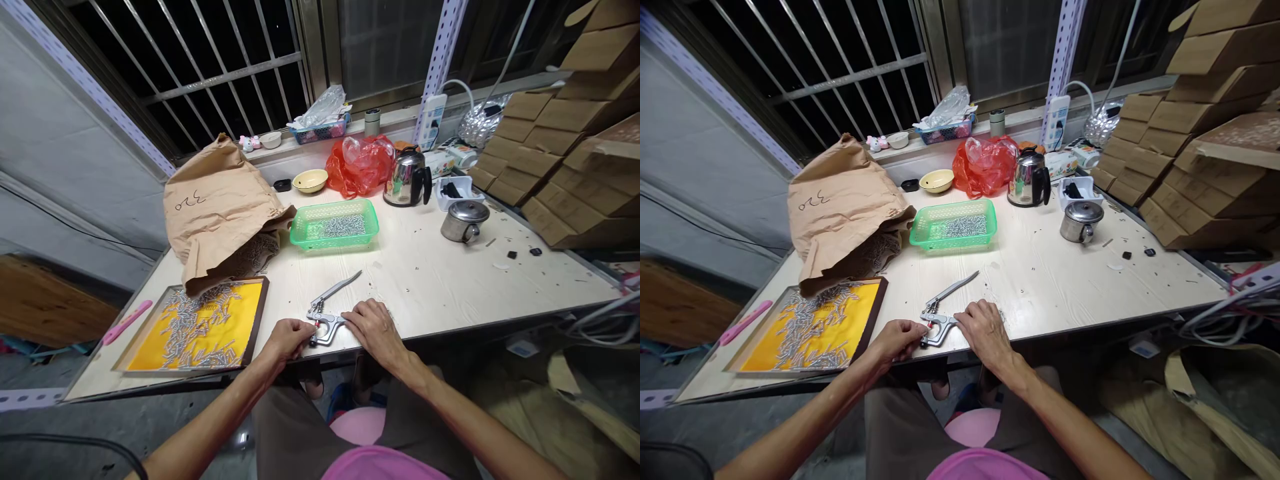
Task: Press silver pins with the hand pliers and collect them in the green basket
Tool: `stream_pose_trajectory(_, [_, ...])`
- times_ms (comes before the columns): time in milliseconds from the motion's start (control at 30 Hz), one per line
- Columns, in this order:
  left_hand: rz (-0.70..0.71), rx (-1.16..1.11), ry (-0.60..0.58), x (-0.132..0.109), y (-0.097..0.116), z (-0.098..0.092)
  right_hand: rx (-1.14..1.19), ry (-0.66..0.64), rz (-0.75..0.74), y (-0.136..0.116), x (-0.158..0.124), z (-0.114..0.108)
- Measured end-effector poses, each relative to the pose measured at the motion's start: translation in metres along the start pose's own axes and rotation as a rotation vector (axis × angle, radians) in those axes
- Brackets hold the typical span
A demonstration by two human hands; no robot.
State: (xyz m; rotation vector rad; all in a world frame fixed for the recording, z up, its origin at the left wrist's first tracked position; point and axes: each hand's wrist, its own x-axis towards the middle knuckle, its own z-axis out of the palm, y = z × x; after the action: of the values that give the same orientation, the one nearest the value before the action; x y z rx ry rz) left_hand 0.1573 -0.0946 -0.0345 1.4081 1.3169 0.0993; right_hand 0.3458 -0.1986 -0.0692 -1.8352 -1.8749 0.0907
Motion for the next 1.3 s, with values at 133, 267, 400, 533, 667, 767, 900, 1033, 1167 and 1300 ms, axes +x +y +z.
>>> stream_pose_trajectory(133, [-0.031, 0.056, -0.098, 0.005, 0.004, -0.003, -0.009, -0.001, -0.003, 0.001, 0.001, 0.000])
stream_pose_trajectory(267, [-0.042, 0.123, -0.164, 0.007, 0.007, -0.005, -0.016, -0.012, -0.021, 0.001, 0.002, 0.000])
stream_pose_trajectory(400, [-0.105, 0.130, -0.140, 0.006, 0.007, -0.006, -0.017, -0.048, -0.031, 0.001, 0.003, -0.003])
stream_pose_trajectory(533, [-0.160, 0.128, -0.117, 0.005, 0.007, -0.006, 0.035, -0.141, -0.079, 0.010, 0.011, -0.014])
stream_pose_trajectory(667, [-0.170, 0.130, -0.127, 0.005, 0.007, -0.006, 0.003, -0.312, -0.097, 0.029, 0.034, -0.026])
stream_pose_trajectory(767, [-0.173, 0.139, -0.114, 0.005, 0.007, -0.006, -0.006, -0.473, -0.128, 0.041, 0.054, -0.029])
stream_pose_trajectory(900, [-0.143, 0.136, -0.097, 0.001, 0.008, -0.005, 0.014, -0.485, -0.203, 0.046, 0.068, -0.027])
stream_pose_trajectory(1033, [-0.145, 0.137, -0.088, -0.001, 0.006, -0.004, -0.001, -0.402, -0.212, 0.042, 0.070, -0.025])
stream_pose_trajectory(1167, [-0.134, 0.135, -0.080, 0.000, 0.005, -0.002, -0.044, -0.392, -0.209, 0.037, 0.065, -0.026])
stream_pose_trajectory(1300, [-0.163, 0.141, -0.052, -0.004, 0.006, -0.001, -0.071, -0.386, -0.190, 0.032, 0.058, -0.028])
